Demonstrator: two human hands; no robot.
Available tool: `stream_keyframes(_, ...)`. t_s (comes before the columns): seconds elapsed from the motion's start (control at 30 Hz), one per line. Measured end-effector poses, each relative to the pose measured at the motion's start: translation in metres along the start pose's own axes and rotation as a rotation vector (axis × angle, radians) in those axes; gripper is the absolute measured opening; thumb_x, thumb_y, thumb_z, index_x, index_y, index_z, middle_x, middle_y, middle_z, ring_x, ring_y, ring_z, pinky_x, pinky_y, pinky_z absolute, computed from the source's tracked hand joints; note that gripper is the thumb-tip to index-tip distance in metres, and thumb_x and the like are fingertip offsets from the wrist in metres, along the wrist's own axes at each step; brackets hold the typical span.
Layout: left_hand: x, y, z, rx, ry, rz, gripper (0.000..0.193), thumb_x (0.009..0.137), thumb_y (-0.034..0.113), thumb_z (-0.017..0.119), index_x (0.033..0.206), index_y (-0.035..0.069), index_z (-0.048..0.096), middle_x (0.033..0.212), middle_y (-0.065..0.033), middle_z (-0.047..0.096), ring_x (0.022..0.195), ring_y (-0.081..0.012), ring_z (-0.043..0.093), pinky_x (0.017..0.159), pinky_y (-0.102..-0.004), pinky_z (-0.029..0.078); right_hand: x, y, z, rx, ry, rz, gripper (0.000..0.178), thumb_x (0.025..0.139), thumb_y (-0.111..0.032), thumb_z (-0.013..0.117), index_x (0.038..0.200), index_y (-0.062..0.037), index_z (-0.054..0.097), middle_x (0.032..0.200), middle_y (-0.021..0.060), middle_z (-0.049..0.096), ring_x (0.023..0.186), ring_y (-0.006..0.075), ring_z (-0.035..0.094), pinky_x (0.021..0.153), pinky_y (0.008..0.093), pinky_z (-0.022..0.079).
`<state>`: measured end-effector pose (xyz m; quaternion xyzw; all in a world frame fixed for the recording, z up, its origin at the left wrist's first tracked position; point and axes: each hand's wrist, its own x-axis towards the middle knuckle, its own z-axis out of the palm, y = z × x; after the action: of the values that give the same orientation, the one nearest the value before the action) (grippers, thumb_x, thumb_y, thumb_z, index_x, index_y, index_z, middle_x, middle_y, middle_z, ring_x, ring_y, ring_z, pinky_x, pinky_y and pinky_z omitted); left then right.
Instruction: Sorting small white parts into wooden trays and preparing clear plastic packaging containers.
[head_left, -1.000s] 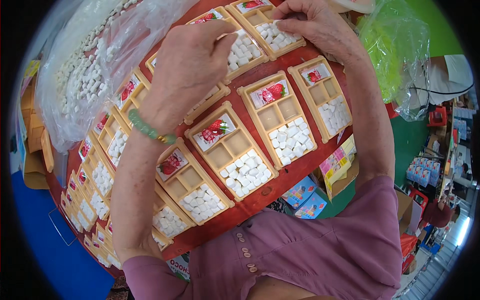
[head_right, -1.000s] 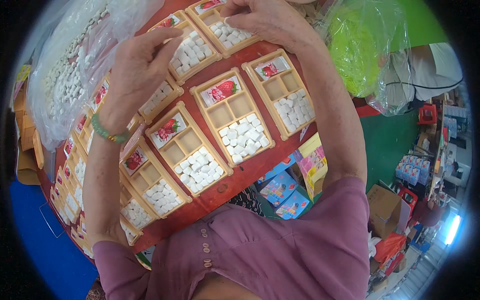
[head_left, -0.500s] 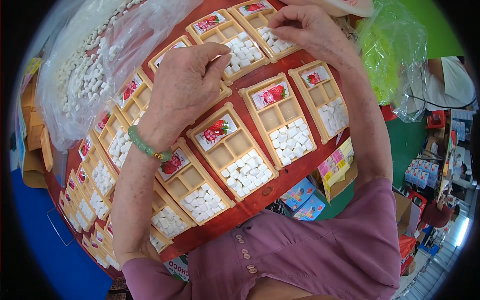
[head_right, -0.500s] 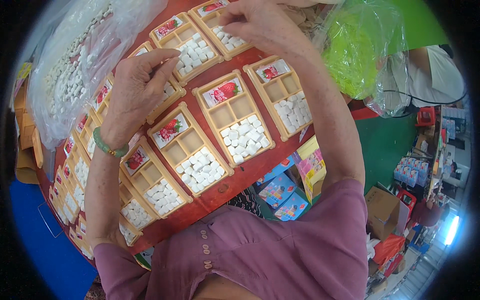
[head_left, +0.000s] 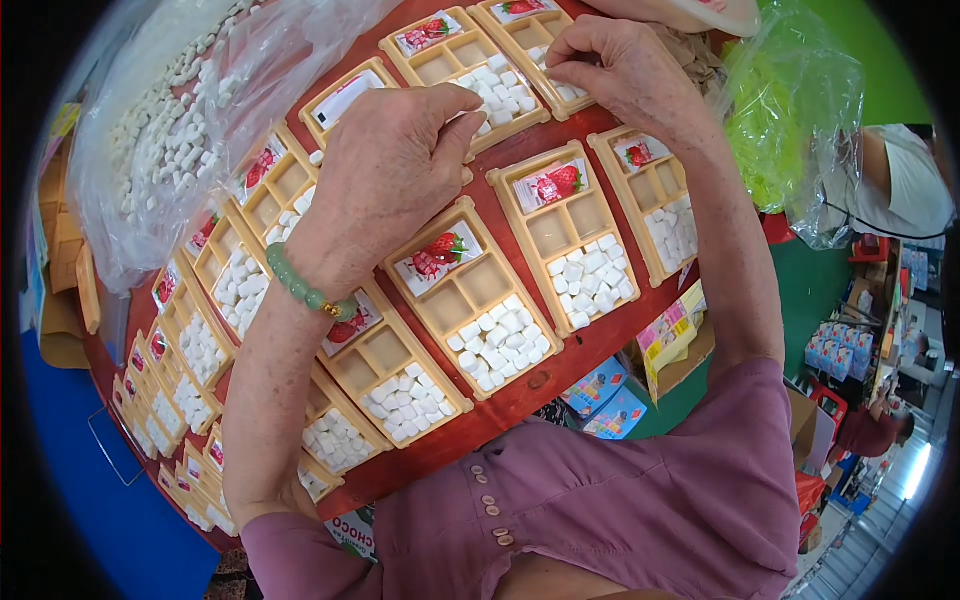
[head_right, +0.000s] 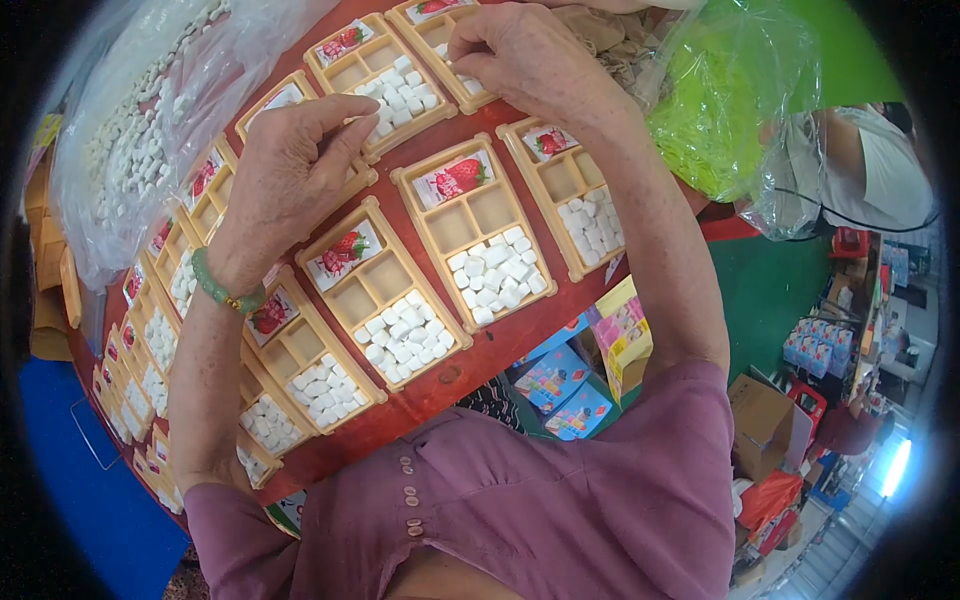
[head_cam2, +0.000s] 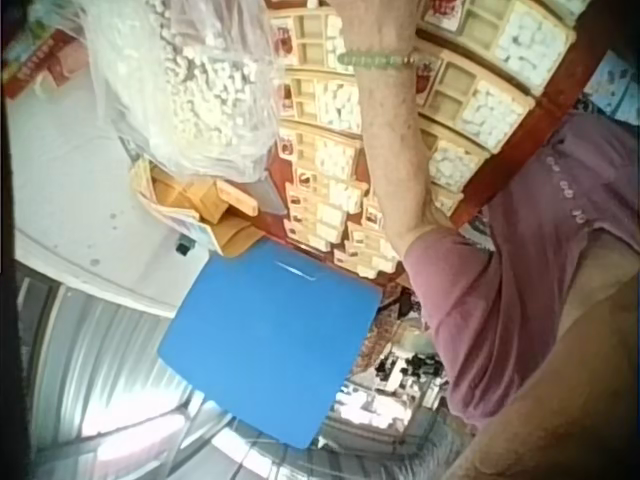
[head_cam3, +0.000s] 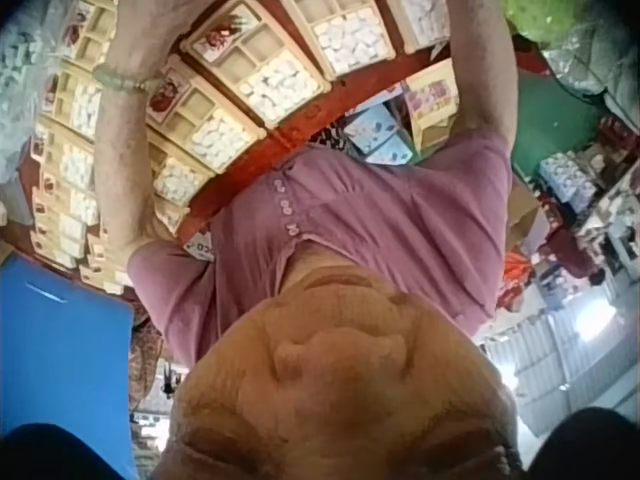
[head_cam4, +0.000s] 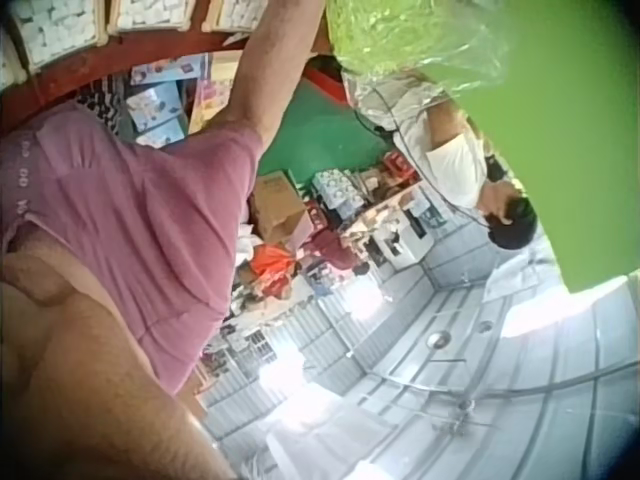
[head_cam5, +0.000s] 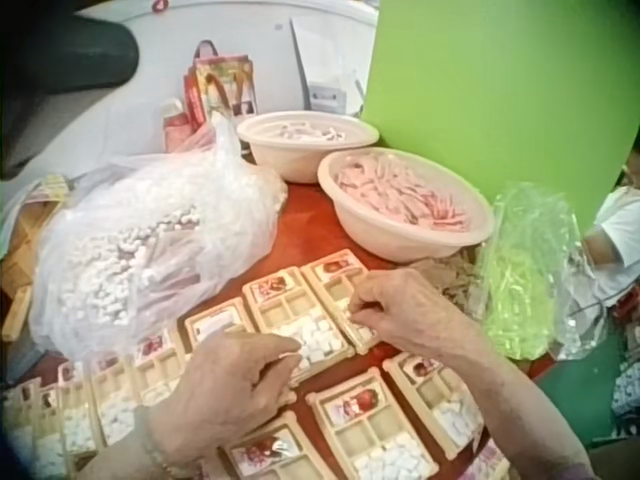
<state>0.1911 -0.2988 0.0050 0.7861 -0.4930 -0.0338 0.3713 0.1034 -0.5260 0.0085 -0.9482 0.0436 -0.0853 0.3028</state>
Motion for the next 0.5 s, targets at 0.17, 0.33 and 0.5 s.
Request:
stream_keyframes(0.17, -0.0002, 0.0013, 0.0004, -0.021, -0.033, 0.005, 0.014, 0.085, 0.014, 0.061, 0.088, 0.003, 0.07, 0.072, -0.017, 0.065, 0.072, -0.0353, 0.064, 0.066, -0.0442, 0.05, -0.0014, 0.0039, -0.0028, -0.078, -0.019, -0.019, 0.015, 0.088, -0.012, 0.065, 0.096, 0.001, 0.066, 0.077, 0.0026, 0.064, 0.07, 0.0085, 0.056, 0.064, 0.0249, 0.046)
stream_keyframes(0.33, -0.0008, 0.0014, 0.0037, -0.01, -0.04, 0.02, 0.015, 0.086, 0.015, 0.06, 0.088, 0.003, 0.069, 0.072, -0.0171, 0.065, 0.072, -0.0359, 0.064, 0.067, -0.0449, 0.05, -0.0023, 0.0021, -0.0049, -0.067, -0.026, 0.009, 0.014, 0.088, -0.012, 0.065, 0.095, 0.0003, 0.066, 0.077, 0.002, 0.064, 0.07, 0.0085, 0.056, 0.064, 0.0253, 0.046)
stream_keyframes(0.5, -0.0013, 0.0012, 0.0048, -0.023, -0.053, -0.001, 0.015, 0.087, 0.016, 0.06, 0.087, 0.003, 0.069, 0.072, -0.0174, 0.064, 0.073, -0.0362, 0.064, 0.068, -0.0456, 0.05, -0.0016, 0.0012, -0.0029, -0.082, -0.034, 0.044, 0.014, 0.087, -0.012, 0.066, 0.093, -0.0003, 0.066, 0.077, 0.0013, 0.064, 0.069, 0.008, 0.056, 0.062, 0.0252, 0.046)
